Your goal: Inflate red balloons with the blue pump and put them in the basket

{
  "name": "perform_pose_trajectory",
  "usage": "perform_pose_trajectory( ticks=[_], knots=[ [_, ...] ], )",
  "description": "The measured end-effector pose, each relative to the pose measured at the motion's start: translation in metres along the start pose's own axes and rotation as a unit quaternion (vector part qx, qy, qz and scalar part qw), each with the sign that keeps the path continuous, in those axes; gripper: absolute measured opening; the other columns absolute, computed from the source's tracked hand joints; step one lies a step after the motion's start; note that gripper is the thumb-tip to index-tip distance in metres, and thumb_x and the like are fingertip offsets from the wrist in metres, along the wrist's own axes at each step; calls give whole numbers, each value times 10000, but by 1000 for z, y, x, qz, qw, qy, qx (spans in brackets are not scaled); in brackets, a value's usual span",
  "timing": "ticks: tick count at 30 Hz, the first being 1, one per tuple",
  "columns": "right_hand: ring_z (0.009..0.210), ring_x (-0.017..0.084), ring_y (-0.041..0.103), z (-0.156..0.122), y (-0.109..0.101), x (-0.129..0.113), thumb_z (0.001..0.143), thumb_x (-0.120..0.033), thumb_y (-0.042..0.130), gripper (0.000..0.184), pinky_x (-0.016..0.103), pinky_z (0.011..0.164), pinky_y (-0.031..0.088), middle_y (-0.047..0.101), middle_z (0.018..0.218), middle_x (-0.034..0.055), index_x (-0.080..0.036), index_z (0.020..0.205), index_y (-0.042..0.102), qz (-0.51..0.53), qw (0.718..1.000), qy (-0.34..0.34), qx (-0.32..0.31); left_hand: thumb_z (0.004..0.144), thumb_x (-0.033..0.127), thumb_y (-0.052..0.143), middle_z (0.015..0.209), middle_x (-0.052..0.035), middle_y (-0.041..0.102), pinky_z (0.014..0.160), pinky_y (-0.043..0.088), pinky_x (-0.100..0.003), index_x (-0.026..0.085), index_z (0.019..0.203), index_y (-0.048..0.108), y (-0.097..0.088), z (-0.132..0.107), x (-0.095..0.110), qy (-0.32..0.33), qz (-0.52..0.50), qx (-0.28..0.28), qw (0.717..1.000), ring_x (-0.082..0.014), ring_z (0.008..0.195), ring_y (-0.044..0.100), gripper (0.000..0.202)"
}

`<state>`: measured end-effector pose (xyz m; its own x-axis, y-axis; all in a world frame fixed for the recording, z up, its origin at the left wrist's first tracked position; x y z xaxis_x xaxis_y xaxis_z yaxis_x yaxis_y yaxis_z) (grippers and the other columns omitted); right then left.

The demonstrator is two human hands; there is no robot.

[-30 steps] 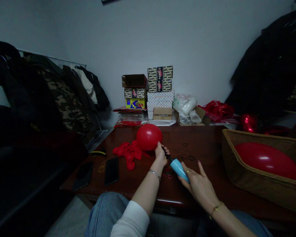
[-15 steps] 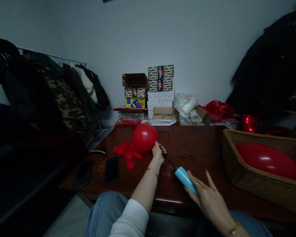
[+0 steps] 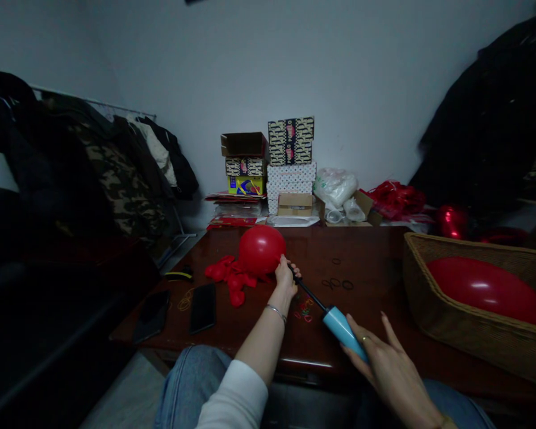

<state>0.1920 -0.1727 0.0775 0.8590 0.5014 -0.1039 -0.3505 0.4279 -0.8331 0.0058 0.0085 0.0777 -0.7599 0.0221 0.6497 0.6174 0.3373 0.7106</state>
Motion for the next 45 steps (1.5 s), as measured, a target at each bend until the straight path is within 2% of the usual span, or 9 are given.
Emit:
perform_pose_trajectory(
  ticks=[8,13,18,27,33,38,41,45],
  knots=[
    [860,167,657,50,14,-10,890,-310,418,415,496,1112,121,683,1020,87,-127,1260,460,-1,1000,20,-14,827,489,503,520,50,391,370,270,-166,186,708,388,6,-11,-11,-20,12,-20,1000,-55,380,350,344],
    [852,169,658,61,22,-16,895,-307,411,427,497,1106,140,682,1017,97,-121,1278,434,-9,1000,19,-7,815,504,511,523,53,394,372,264,-164,186,707,388,7,-10,-8,-16,27,-13,999,-51,376,348,357],
    [889,168,650,48,20,-18,899,-313,410,468,502,1109,135,673,1050,93,-125,1326,370,3,1000,10,-6,836,462,498,521,55,380,364,224,-154,184,704,384,2,-2,-2,2,31,-15,999,-46,373,331,328],
    [954,154,635,2,3,-4,894,-359,433,554,486,1128,57,639,1141,82,-148,1379,269,4,1000,-14,-10,877,398,441,509,59,358,359,223,-154,187,708,377,-6,14,12,10,30,-5,999,-51,366,335,277],
    [932,153,643,-3,-4,-5,891,-343,438,532,485,1129,54,646,1126,75,-157,1368,295,-1,1000,-14,1,876,408,443,511,59,354,355,213,-150,190,714,375,-6,17,14,7,22,-2,1000,-50,363,329,280],
    [893,161,651,17,3,-9,890,-324,429,450,492,1124,84,669,1069,76,-144,1302,410,5,1000,7,-14,867,440,449,513,57,367,361,227,-152,191,713,372,-2,9,4,-6,34,-6,999,-48,364,325,303],
    [843,163,659,38,10,-14,889,-304,423,437,475,1121,101,687,1002,93,-101,1275,446,-5,999,26,-27,867,443,446,515,55,373,364,235,-156,190,713,374,1,5,-3,-12,39,-6,999,-48,364,324,305],
    [803,165,663,67,17,-22,889,-285,411,394,467,1111,125,698,941,90,-105,1229,498,-26,998,35,-35,882,419,421,512,51,382,366,243,-162,189,713,374,5,3,-7,-25,48,0,999,-53,364,335,289]
  ],
)
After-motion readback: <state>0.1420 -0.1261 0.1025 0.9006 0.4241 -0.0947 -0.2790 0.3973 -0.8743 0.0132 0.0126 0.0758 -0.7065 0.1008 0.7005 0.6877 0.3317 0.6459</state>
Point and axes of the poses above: each hand's wrist, its own z-axis towards the middle knuckle, its own y-axis out of the palm, x = y × z, the point moved 3 cm from there along z, towards the middle knuckle
